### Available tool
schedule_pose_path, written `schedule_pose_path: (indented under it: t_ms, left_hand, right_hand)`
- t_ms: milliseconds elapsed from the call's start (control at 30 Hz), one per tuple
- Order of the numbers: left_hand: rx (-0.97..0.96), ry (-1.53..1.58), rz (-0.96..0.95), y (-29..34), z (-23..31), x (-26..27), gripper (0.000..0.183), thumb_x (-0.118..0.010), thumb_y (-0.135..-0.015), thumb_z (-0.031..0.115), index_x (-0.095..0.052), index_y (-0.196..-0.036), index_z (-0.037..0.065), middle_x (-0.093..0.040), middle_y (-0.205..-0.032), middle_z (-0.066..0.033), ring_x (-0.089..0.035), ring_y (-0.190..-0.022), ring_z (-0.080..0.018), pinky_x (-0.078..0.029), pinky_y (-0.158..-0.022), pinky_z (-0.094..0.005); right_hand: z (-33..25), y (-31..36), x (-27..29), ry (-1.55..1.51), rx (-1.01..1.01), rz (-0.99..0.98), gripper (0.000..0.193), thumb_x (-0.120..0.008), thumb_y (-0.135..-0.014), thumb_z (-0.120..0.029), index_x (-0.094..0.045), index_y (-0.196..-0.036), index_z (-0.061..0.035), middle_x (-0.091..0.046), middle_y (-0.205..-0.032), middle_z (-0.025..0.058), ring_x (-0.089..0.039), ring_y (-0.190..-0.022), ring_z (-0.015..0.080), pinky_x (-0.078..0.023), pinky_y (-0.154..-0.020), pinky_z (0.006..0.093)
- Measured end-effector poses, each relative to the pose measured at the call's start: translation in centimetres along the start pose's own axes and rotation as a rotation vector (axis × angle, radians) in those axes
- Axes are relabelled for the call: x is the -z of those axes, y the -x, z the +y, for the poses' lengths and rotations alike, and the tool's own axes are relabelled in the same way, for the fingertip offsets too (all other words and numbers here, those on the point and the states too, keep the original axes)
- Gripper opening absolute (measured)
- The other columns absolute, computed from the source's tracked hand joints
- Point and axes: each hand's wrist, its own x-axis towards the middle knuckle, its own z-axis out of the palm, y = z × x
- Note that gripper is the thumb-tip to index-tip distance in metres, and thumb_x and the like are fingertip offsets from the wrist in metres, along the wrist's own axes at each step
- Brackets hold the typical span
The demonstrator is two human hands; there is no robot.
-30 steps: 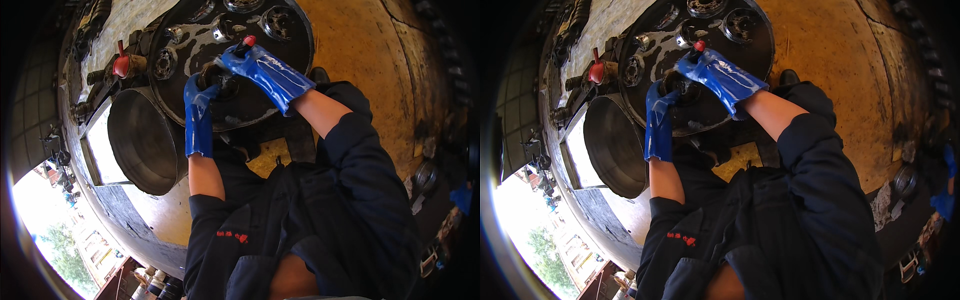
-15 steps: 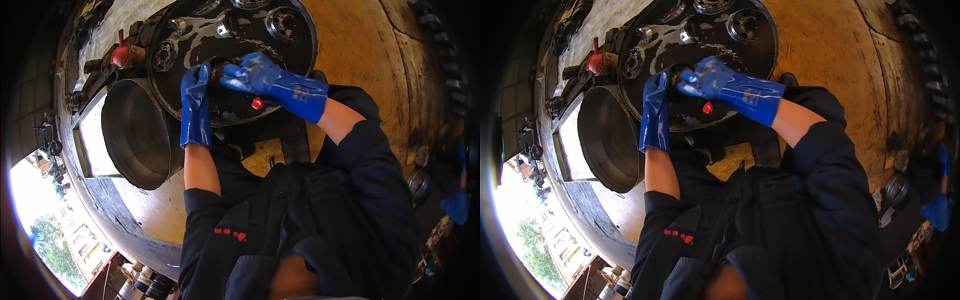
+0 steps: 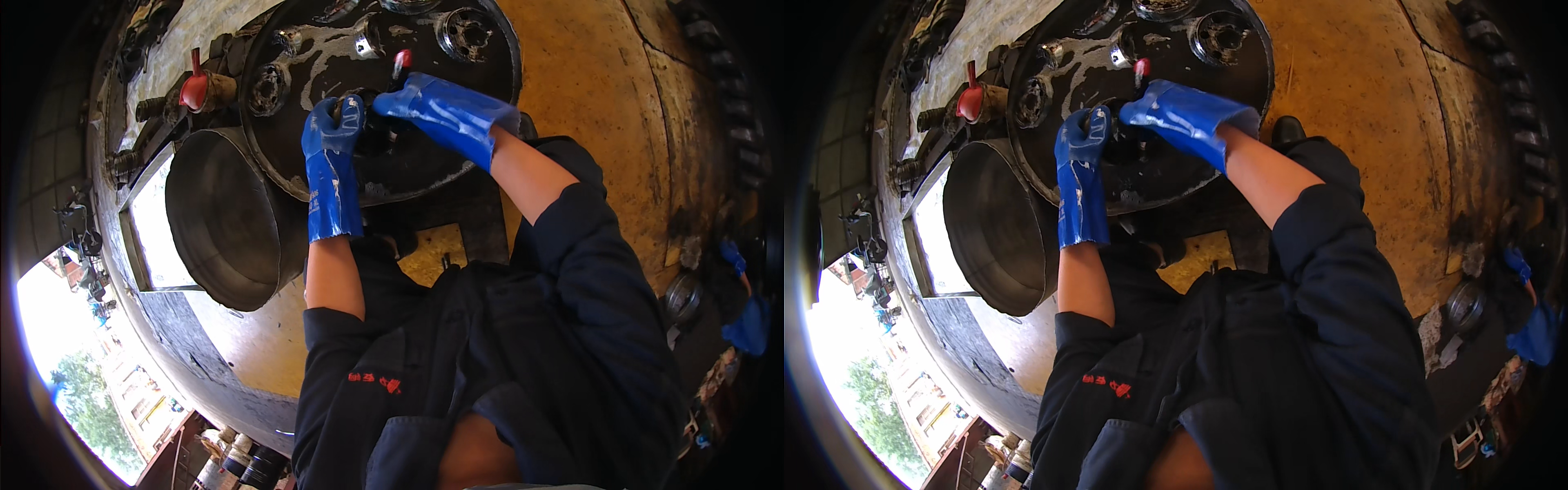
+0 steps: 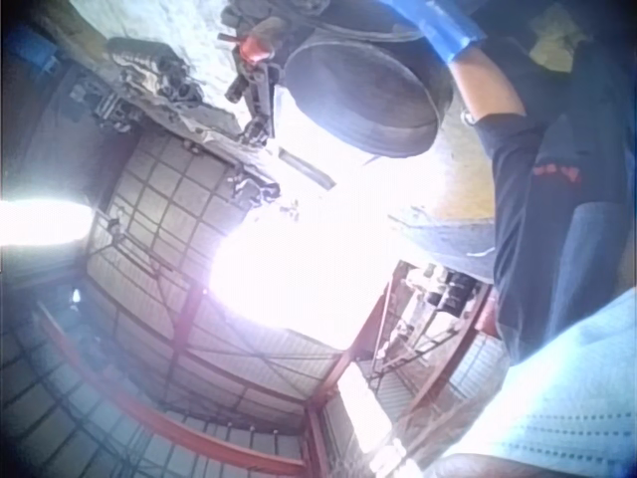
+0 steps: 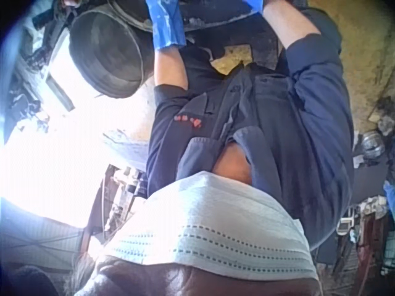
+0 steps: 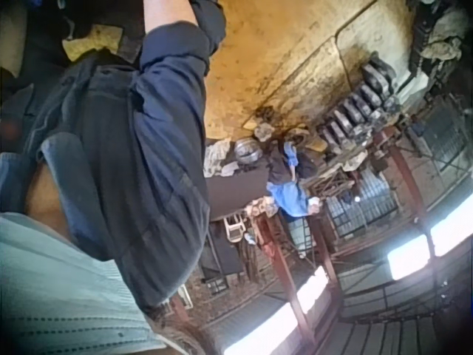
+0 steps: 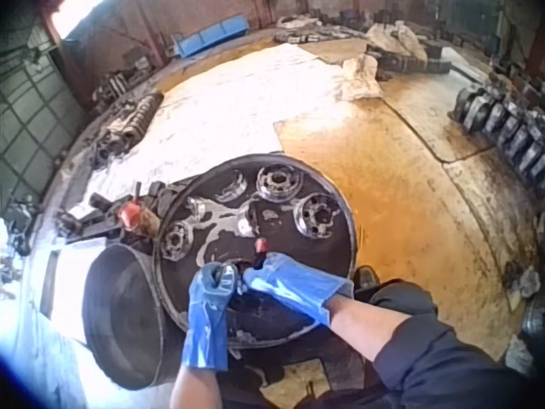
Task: The person washes and brushes oily metal gear assemblies and mechanical components within a large circular basin containing cleaning fluid, using a small brush by hand.
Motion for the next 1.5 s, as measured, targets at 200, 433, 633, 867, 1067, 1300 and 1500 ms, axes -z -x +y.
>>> schedule_pose_path:
  t_ms: [200, 433, 633, 867, 1067, 1300, 1500]
  left_hand:
    - [0.039, 0.104, -0.098, 0.0, 1.9, 1.1, 0.048, -0.075, -0.093, 0.044, -0.073, -0.114, 0.0, -0.075, -0.099, -0.0182, -0.073, -0.091, -0.0291, -0.056, -0.082, -0.0387]
    - [0.009, 0.17, -0.07, -0.1, 0.7, 0.6, 0.044, -0.073, -0.095, 0.038, -0.073, -0.111, -0.003, -0.074, -0.092, -0.0154, -0.07, -0.083, -0.0218, -0.055, -0.076, -0.0359]
    - [-0.051, 0.22, -0.039, 0.0, -1.3, 1.3, 0.044, -0.074, -0.095, 0.038, -0.073, -0.111, -0.003, -0.074, -0.092, -0.0161, -0.071, -0.083, -0.024, -0.055, -0.077, -0.0366]
    - [-0.035, 0.305, -0.113, -0.5, 0.5, -0.6, 0.043, -0.074, -0.095, 0.036, -0.072, -0.112, -0.003, -0.074, -0.095, -0.0164, -0.07, -0.086, -0.0242, -0.054, -0.079, -0.0368]
    - [0.084, 0.412, -0.12, -0.1, -1.5, 0.5, 0.044, -0.075, -0.095, 0.035, -0.072, -0.112, -0.005, -0.072, -0.093, -0.0131, -0.067, -0.084, -0.0187, -0.053, -0.079, -0.0337]
    - [0.053, 0.462, -0.147, -0.6, -1.6, -0.1, 0.037, -0.073, -0.098, 0.031, -0.072, -0.109, -0.004, -0.072, -0.092, -0.0103, -0.065, -0.083, -0.0172, -0.052, -0.079, -0.0328]
    - [0.126, 0.521, -0.138, -0.3, -2.6, 0.4, 0.039, -0.073, -0.098, 0.033, -0.072, -0.109, -0.004, -0.071, -0.092, -0.0096, -0.064, -0.084, -0.0166, -0.052, -0.079, -0.0328]
  right_hand:
    - [3.3, 2.5, 0.1, -0.017, 0.172, 0.337, 0.028, -0.057, -0.103, -0.02, -0.072, -0.127, -0.0177, -0.074, -0.101, 0.0128, -0.07, -0.084, 0.0284, -0.055, -0.078, 0.0392]
    - [1.6, 2.6, 3.1, -0.293, -0.767, -0.044, 0.023, -0.058, -0.094, -0.024, -0.073, -0.092, -0.0059, -0.065, -0.08, 0.015, -0.064, -0.078, 0.0274, -0.05, -0.075, 0.041]
    - [0.8, 3.9, 1.0, -0.339, -0.24, 0.063, 0.04, -0.045, -0.101, -0.001, -0.065, -0.134, -0.0125, -0.07, -0.124, 0.0161, -0.07, -0.105, 0.0286, -0.054, -0.093, 0.0376]
    - [10.2, 0.0, -10.1, -1.14, -0.309, 0.222, 0.047, -0.047, -0.098, 0.005, -0.057, -0.143, -0.0079, -0.065, -0.135, 0.0136, -0.064, -0.121, 0.0231, -0.049, -0.11, 0.0356]
    - [-2.4, -3.8, -1.9, -0.11, -0.566, -0.125, 0.041, -0.067, -0.09, -0.048, -0.075, -0.101, -0.0094, -0.077, -0.098, 0.0114, -0.074, -0.091, 0.0317, -0.058, -0.086, 0.0377]
    - [1.8, -0.5, -7.0, 0.563, 0.139, 0.214, 0.062, -0.068, -0.092, -0.026, -0.044, -0.149, -0.0221, -0.066, -0.126, 0.0078, -0.074, -0.096, 0.0263, -0.059, -0.069, 0.0419]
    - [2.2, 1.8, -0.9, 0.314, -0.179, -0.029, 0.036, -0.071, -0.089, -0.02, -0.068, -0.125, -0.0226, -0.072, -0.113, 0.0068, -0.073, -0.097, 0.0287, -0.061, -0.081, 0.0382]
